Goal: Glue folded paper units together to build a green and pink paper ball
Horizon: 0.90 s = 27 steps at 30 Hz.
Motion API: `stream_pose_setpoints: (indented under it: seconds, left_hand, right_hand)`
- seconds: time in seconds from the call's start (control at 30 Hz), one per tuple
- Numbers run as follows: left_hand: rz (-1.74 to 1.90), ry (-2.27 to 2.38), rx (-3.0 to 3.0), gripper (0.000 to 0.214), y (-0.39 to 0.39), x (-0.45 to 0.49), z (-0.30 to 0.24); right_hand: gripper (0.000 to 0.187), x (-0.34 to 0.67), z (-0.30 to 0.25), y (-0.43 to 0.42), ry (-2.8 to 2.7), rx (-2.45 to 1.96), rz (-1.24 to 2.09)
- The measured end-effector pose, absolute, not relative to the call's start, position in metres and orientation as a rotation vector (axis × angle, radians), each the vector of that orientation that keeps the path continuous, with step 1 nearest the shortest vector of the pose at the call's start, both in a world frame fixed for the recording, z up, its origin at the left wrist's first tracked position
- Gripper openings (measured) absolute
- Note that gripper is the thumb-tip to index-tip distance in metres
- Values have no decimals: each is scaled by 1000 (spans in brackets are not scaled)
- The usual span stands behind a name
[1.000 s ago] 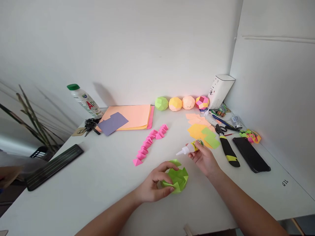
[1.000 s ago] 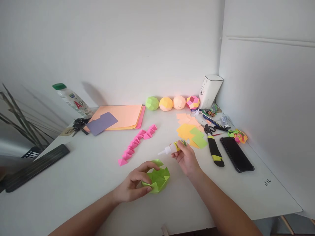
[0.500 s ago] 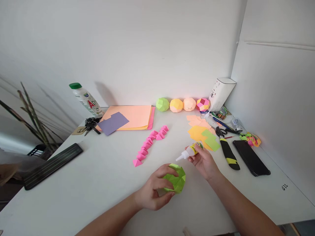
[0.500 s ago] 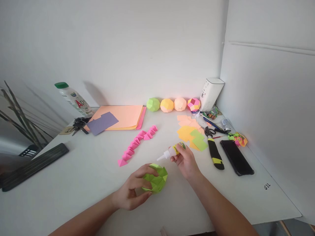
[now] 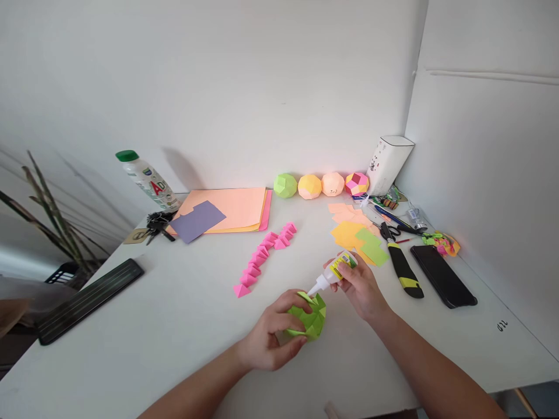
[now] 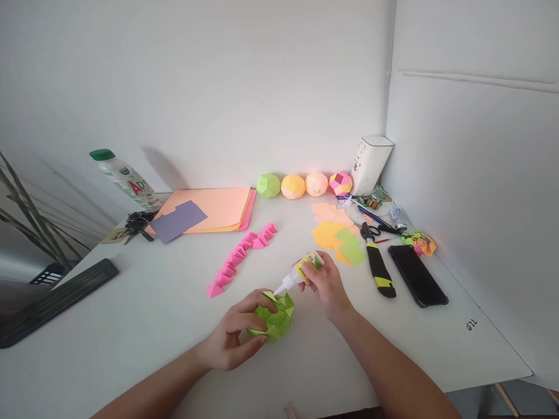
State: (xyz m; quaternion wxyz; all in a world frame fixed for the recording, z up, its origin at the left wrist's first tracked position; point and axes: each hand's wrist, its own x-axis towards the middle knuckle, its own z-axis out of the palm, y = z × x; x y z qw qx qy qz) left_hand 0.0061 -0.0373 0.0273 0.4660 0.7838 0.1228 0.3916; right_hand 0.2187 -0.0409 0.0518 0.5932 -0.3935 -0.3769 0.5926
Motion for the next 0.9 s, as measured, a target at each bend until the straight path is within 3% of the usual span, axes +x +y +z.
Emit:
stream_pose_setpoints:
  seconds: [0.9]
  left_hand:
    - [958, 191, 1966, 4, -39, 8, 31]
  right_hand:
    - [25, 216, 50, -44, -1041, -780, 1329]
